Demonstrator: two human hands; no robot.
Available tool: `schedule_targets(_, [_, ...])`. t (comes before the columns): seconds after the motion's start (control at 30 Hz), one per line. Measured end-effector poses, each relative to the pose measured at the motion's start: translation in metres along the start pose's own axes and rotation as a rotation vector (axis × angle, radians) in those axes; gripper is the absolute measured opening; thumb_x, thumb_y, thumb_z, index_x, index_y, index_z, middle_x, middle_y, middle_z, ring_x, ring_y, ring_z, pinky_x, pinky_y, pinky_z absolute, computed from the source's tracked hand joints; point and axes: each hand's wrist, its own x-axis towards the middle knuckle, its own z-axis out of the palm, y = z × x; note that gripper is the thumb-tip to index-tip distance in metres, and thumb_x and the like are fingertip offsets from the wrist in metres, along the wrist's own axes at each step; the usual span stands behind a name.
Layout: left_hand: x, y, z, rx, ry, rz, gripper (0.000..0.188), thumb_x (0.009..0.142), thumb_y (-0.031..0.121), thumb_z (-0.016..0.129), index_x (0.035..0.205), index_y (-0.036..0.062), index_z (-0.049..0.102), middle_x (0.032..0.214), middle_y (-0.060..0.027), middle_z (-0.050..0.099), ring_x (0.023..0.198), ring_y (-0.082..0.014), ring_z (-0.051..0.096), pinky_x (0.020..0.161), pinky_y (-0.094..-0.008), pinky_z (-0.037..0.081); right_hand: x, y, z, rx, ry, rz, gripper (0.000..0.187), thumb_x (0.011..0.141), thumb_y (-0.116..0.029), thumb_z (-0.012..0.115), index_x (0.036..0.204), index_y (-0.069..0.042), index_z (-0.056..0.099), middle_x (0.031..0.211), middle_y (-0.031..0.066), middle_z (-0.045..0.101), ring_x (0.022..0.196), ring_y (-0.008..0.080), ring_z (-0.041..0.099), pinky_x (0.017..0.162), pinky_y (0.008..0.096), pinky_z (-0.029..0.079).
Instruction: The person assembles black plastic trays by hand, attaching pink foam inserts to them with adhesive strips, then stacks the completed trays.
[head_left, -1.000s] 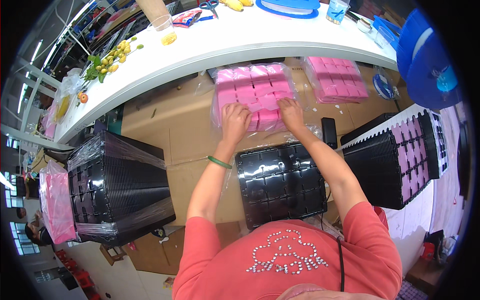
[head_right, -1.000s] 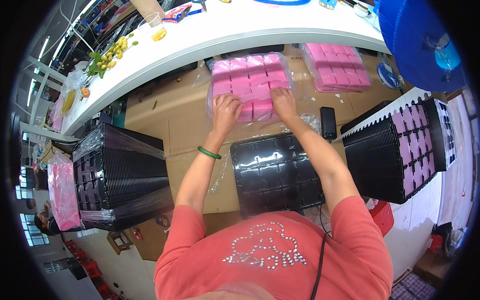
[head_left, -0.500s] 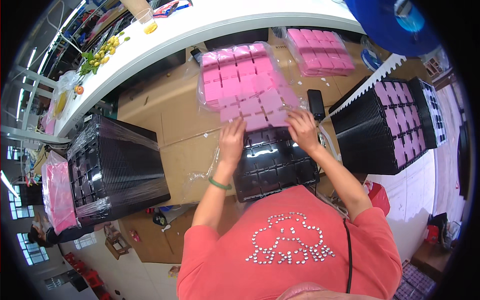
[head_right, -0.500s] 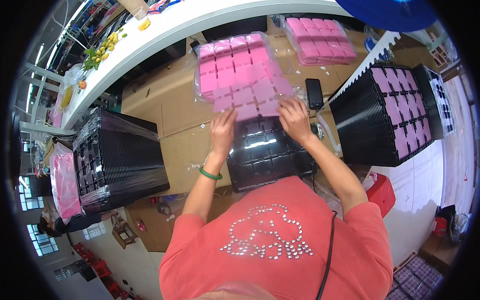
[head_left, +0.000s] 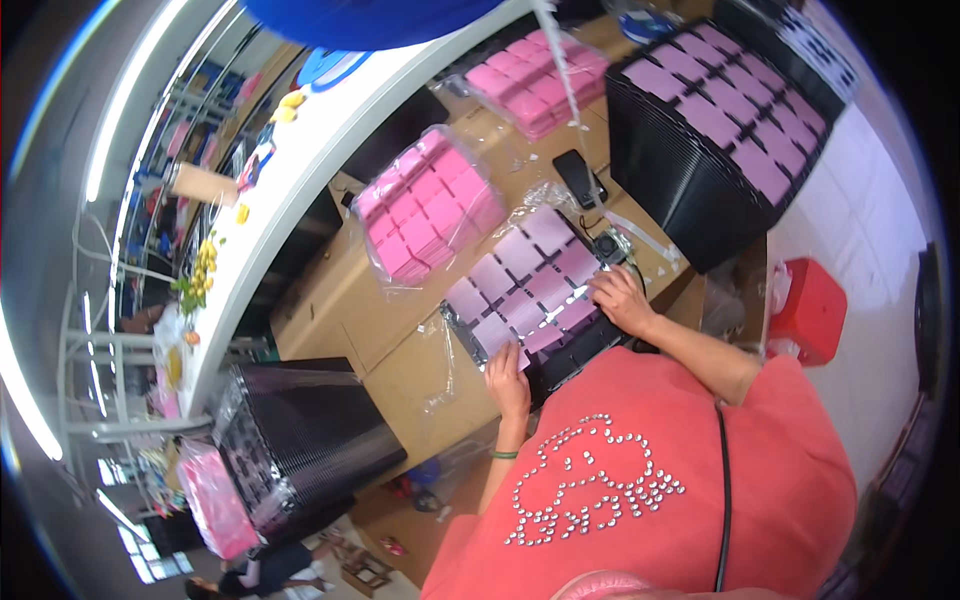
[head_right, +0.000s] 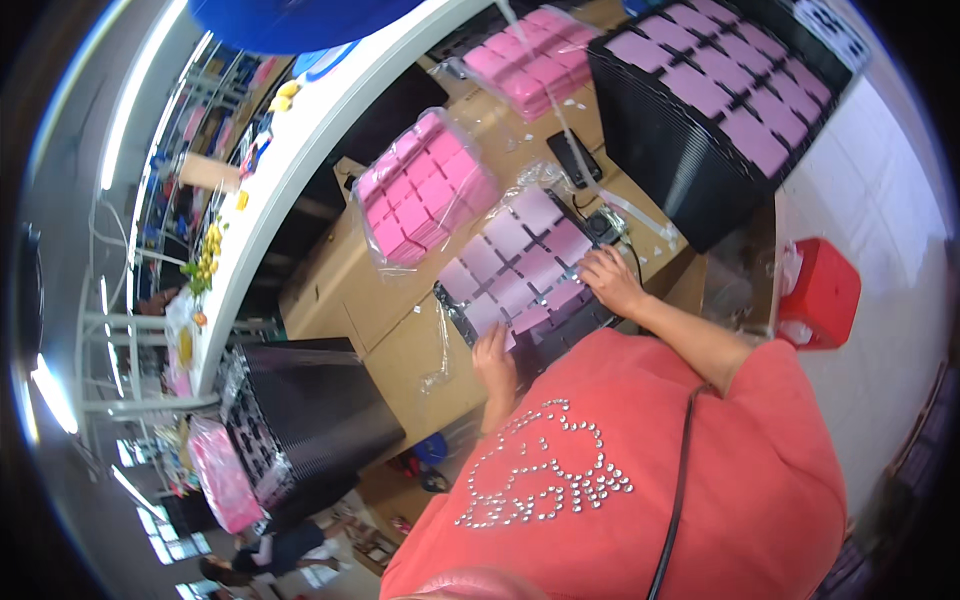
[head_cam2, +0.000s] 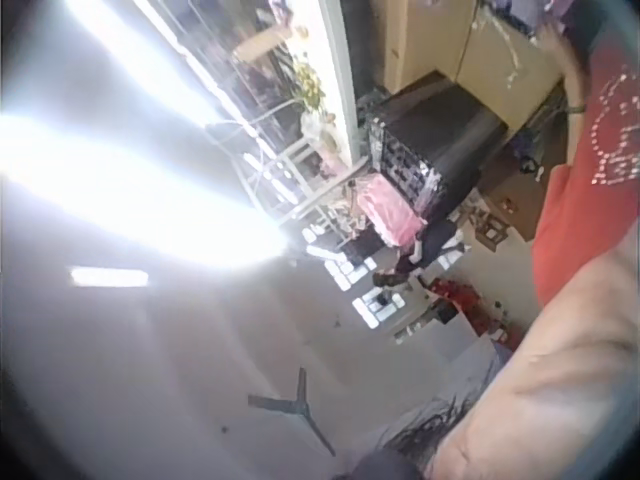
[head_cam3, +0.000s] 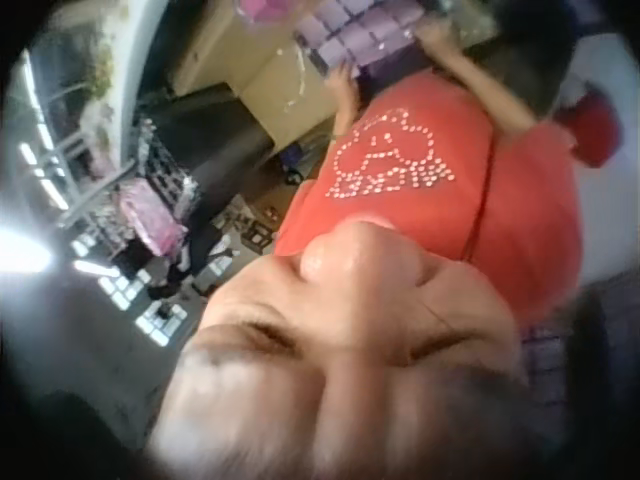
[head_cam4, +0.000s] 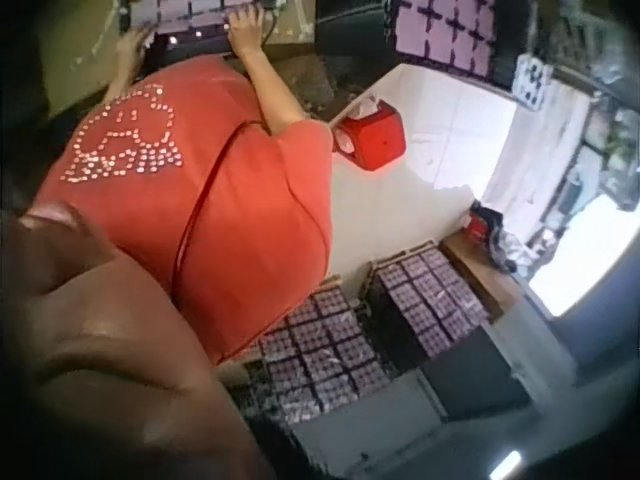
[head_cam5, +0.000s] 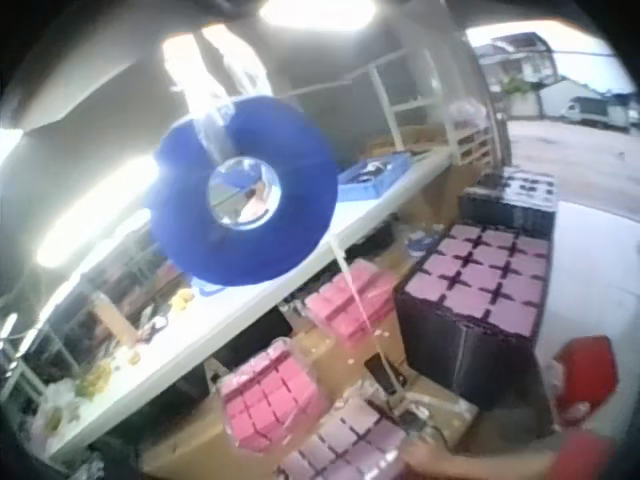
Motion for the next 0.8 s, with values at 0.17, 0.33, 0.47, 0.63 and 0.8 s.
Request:
schedule_targets(0.17, [-0.012, -0.003, 0.001, 0.015, -0.002, -0.04, 0.045, 0.076, -0.004, 0.058, 0.118, 0.0089, 0.067, 0.125, -0.0118, 0.064, 0.114, -0.0304, 0.058, 0.104, -0.0449, 0.04, -0.009, 0.011, -0.005, 0.01, 0.03, 0.012, 0.02, 0.072, -0.01, 0.071, 0.091, -0.01, 0.065, 0.111, 0.0034, 0.064, 0.118, 0.0237, 0.053, 0.111, 0.05, 0.034])
schedule_targets(0.33, [-0.013, -0.002, -0.001, 0.019, -0.01, -0.052, 0.047, 0.075, -0.005, 0.058, 0.119, 0.0095, 0.067, 0.126, -0.0109, 0.063, 0.117, -0.0306, 0.056, 0.105, -0.045, 0.038, -0.022, 0.009, -0.013, 0.057, 0.043, 0.0, 0.02, 0.07, -0.012, 0.074, 0.089, -0.011, 0.065, 0.109, 0.0028, 0.064, 0.118, 0.0231, 0.053, 0.111, 0.0505, 0.034])
schedule_targets(0.47, [-0.014, -0.002, -0.001, 0.023, 0.031, -0.026, 0.048, 0.074, -0.003, 0.054, 0.118, 0.0108, 0.068, 0.122, -0.0095, 0.065, 0.113, -0.0303, 0.057, 0.099, -0.0431, 0.04, -0.03, 0.006, -0.017, 0.076, -0.022, -0.036, 0.022, 0.071, -0.012, 0.073, 0.091, -0.011, 0.065, 0.11, 0.0029, 0.063, 0.118, 0.0234, 0.053, 0.111, 0.0504, 0.034])
schedule_targets(0.63, [-0.024, 0.0, -0.011, -0.004, -0.009, -0.076, 0.046, 0.073, -0.004, 0.058, 0.117, 0.0082, 0.067, 0.124, -0.011, 0.063, 0.116, -0.0311, 0.056, 0.104, -0.0462, 0.038, -0.028, -0.004, -0.021, 0.128, -0.018, -0.033, 0.024, 0.072, -0.013, 0.073, 0.095, -0.01, 0.066, 0.112, 0.0028, 0.062, 0.119, 0.0232, 0.052, 0.112, 0.05, 0.032])
schedule_targets(0.8, [-0.034, 0.001, -0.018, -0.012, 0.03, -0.035, 0.043, 0.074, -0.004, 0.062, 0.114, 0.009, 0.068, 0.122, -0.0103, 0.065, 0.114, -0.0299, 0.057, 0.102, -0.0461, 0.039, -0.032, -0.008, -0.024, 0.125, -0.029, -0.065, 0.011, 0.079, -0.014, 0.071, 0.088, -0.009, 0.068, 0.106, 0.002, 0.064, 0.117, 0.022, 0.053, 0.11, 0.0485, 0.033])
